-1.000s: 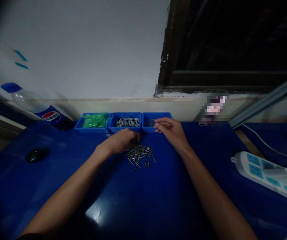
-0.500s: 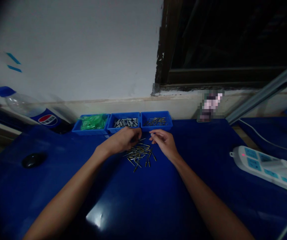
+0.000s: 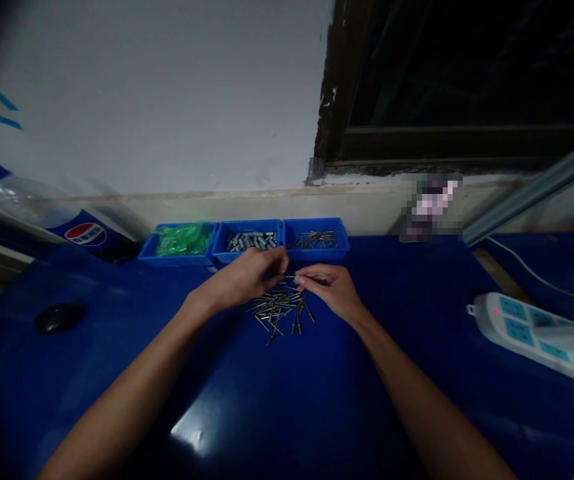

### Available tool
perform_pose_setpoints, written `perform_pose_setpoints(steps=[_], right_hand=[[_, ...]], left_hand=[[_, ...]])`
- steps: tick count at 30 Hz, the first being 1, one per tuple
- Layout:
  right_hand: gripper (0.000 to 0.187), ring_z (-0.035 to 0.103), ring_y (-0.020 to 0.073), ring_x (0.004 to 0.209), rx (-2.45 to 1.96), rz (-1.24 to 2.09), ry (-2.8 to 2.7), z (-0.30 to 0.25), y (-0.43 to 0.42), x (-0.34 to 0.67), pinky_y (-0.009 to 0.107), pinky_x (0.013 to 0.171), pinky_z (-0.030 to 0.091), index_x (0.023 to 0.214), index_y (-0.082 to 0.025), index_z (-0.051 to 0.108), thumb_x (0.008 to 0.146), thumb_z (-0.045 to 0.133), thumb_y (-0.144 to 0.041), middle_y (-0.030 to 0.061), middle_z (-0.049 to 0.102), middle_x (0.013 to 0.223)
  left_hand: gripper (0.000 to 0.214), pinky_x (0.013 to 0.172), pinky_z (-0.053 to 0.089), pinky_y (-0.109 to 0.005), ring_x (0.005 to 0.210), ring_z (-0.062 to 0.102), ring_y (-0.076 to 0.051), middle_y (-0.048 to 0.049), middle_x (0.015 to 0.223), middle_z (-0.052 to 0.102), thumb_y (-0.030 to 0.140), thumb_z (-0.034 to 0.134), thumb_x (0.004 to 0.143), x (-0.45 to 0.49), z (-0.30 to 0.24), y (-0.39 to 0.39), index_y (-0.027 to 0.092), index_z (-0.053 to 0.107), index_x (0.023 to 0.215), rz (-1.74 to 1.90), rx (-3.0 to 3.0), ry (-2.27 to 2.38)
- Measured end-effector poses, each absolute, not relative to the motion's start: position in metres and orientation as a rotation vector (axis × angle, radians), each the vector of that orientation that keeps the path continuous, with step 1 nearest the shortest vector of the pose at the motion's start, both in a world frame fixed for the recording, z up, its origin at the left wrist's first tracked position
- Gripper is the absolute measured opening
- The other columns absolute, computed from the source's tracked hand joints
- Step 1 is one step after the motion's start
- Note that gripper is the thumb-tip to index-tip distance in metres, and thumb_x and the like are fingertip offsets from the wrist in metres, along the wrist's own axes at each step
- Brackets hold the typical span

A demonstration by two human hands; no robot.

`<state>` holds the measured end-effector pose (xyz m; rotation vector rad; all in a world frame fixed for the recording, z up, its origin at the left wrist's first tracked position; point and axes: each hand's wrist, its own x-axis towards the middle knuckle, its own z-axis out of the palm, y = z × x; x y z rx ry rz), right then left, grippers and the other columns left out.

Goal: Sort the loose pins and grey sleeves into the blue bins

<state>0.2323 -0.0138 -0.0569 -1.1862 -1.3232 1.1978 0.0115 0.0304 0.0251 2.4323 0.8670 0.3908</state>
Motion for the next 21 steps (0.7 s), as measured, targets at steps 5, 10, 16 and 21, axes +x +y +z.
perform_pose_setpoints(steps=[5, 10, 16, 21], right_hand=[[0.026, 0.081, 0.0301, 0.090, -1.142, 1.073, -1.147, -0.060, -0.011, 0.233, 0.048, 0.083, 0.065, 0.100, -0.026, 0.083, 0.079, 0.086, -0.040, 0.0078, 0.084, 0.099], [0.046, 0.078, 0.0273, 0.103, -1.038, 1.075, -1.077, -0.059, -0.012, 0.234, 0.048, 0.091, 0.062, 0.129, -0.033, 0.073, 0.083, 0.082, -0.032, 0.0064, 0.078, 0.127], [0.027, 0.073, 0.0222, 0.077, -1.102, 1.061, -1.096, -0.054, -0.014, 0.233, 0.044, 0.080, 0.059, 0.109, -0.026, 0.078, 0.082, 0.078, -0.032, 0.0060, 0.082, 0.099], [0.026, 0.070, 0.0199, 0.072, -1.094, 1.099, -1.063, -0.051, -0.013, 0.234, 0.042, 0.080, 0.057, 0.106, -0.028, 0.079, 0.080, 0.079, -0.029, 0.0034, 0.082, 0.092]], left_hand=[[0.015, 0.073, 0.045, -0.030, 0.076, 0.064, -0.017, -0.0067, 0.086, 0.071, 0.008, 0.054, 0.092, 0.007, 0.023, 0.035, 0.015, 0.066, 0.096, 0.368, 2.518, 0.999], [0.019, 0.072, 0.046, -0.032, 0.080, 0.068, -0.020, -0.0095, 0.088, 0.074, 0.008, 0.056, 0.092, 0.008, 0.010, 0.036, 0.016, 0.073, 0.091, 0.106, 2.539, 1.093], [0.022, 0.066, 0.041, -0.031, 0.076, 0.066, -0.019, -0.0113, 0.088, 0.074, 0.010, 0.052, 0.096, 0.013, -0.001, 0.035, 0.015, 0.071, 0.085, -0.019, 2.575, 1.112], [0.022, 0.069, 0.042, -0.031, 0.077, 0.065, -0.018, -0.0113, 0.089, 0.074, 0.014, 0.051, 0.099, 0.007, -0.001, 0.037, 0.015, 0.071, 0.089, -0.018, 2.545, 1.092]])
